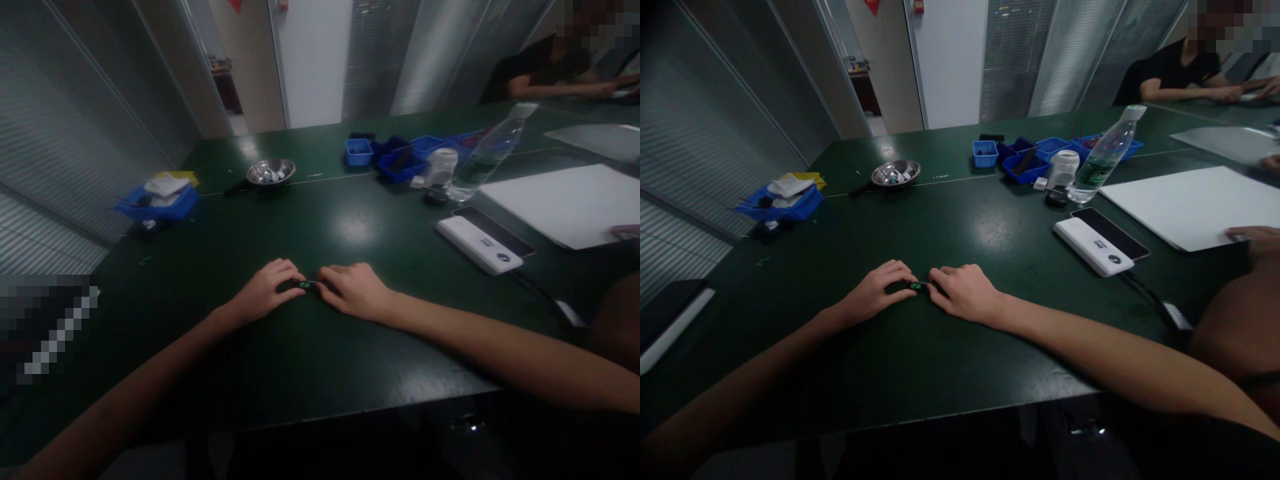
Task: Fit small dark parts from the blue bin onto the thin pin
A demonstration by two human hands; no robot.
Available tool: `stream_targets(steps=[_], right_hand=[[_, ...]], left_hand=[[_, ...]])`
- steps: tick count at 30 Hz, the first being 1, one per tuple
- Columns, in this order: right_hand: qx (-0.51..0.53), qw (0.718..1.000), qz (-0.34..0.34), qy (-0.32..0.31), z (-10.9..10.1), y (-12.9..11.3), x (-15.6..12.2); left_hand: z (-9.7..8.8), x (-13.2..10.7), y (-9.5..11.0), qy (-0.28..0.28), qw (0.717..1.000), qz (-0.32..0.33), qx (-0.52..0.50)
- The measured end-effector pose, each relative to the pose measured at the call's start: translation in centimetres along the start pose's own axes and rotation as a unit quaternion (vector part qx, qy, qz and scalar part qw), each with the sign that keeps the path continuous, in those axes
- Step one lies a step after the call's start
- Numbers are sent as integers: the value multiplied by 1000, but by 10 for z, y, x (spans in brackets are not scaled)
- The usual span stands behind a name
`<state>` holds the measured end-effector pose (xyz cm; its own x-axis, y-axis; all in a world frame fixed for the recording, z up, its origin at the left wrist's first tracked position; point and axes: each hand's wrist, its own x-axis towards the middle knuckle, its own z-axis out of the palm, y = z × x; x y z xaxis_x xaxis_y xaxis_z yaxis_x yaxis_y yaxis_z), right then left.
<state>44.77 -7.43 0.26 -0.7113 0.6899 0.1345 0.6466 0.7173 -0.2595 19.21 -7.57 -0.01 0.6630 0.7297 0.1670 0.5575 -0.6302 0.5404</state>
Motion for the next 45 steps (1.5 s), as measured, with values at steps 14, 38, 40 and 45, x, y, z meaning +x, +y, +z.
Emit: stream_targets(steps=[14,38,40,45], right_hand=[[-7,1000,4,-1,-2,-2,0],[3,1000,2,0,-1,0,-1],[2,1000,2,-2,-2,0,-1],[-3,1000,-1,-7,-3,-2,0]], left_hand=[[0,-1,-5,17,999,-39,4],[-3,-2,-5,7,1000,-7,-15],[-4,-2,-4,0,1000,1,-5],[-1,-1,-5,-10,1000,15,22]])
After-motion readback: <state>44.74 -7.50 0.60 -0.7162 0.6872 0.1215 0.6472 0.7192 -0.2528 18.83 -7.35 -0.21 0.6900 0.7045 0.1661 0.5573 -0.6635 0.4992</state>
